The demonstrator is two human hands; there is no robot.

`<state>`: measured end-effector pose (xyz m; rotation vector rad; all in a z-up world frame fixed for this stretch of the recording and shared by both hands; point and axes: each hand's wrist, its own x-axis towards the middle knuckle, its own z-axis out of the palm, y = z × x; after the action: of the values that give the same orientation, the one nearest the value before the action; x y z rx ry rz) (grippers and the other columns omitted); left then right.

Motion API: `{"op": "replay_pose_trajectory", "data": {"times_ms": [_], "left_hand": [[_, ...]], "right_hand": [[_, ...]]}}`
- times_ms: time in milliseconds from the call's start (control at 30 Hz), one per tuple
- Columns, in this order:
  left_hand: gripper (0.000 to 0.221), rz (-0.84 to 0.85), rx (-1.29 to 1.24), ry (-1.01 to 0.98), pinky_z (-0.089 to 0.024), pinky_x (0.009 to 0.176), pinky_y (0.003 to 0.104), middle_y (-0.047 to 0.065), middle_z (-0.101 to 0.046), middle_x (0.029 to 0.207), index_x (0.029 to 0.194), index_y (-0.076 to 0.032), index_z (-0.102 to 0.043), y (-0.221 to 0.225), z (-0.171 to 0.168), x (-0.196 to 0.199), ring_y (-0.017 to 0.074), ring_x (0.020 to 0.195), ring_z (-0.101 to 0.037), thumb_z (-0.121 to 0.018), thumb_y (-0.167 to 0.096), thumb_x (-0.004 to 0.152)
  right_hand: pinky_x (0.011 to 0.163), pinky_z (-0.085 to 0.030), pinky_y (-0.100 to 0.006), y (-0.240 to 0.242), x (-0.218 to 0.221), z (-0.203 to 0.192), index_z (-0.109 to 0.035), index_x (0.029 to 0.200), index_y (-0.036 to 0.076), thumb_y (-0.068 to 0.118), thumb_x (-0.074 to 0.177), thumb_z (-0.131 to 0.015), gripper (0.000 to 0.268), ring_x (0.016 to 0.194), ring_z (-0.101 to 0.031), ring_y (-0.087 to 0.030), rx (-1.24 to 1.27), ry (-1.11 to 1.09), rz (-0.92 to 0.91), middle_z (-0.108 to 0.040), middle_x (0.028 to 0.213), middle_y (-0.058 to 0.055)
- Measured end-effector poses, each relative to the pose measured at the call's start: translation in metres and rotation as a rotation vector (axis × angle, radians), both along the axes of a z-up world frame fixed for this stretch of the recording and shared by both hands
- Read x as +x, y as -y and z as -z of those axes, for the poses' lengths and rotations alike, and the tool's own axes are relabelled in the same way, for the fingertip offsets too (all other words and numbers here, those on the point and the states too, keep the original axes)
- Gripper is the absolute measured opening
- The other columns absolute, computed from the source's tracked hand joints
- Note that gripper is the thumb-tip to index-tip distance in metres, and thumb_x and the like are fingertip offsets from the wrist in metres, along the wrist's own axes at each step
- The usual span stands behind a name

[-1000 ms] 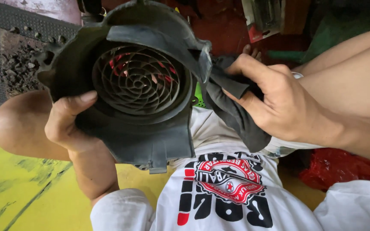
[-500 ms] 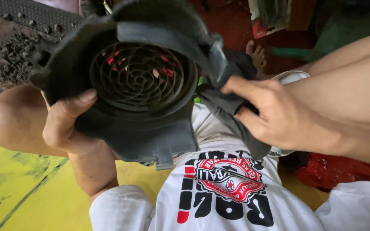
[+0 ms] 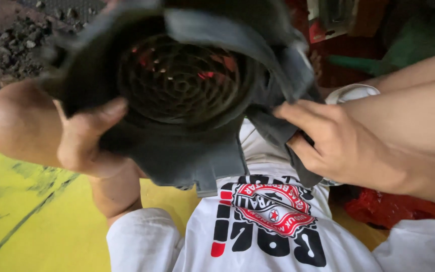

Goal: Cleaning a motorcycle fan shroud using a cloth to remove dirt and debris.

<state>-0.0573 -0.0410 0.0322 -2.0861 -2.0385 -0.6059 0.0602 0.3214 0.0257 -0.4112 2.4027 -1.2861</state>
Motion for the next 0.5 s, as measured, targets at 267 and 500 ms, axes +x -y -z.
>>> {"op": "replay_pose_trajectory", "data": {"times_ms": [267,500], "left_hand": [[0.067,-0.750,0.619,1.479,-0.043,0.127,0.030,0.012,-0.057,0.154,0.144,0.005,-0.056,-0.064,-0.026,0.046,0.0238,0.134,-0.058,-0.055,-0.015,0.080],[0.012,-0.730,0.760,0.859,-0.042,0.129,0.052,0.011,-0.053,0.143,0.102,0.002,-0.065,-0.034,0.022,0.055,0.0316,0.136,-0.051,-0.062,0.009,0.093]], "right_hand": [[0.053,-0.049,-0.040,-0.007,0.007,0.011,-0.065,0.118,-0.001,0.001,0.078,-0.066,0.040,0.054,-0.062,-0.030,0.157,-0.038,-0.010,-0.070,0.084,-0.016],[0.049,-0.043,-0.037,0.001,-0.005,-0.008,-0.063,0.111,-0.007,-0.009,0.076,-0.059,0.035,0.050,-0.054,-0.026,0.084,-0.127,0.051,-0.070,0.088,-0.016]]}}
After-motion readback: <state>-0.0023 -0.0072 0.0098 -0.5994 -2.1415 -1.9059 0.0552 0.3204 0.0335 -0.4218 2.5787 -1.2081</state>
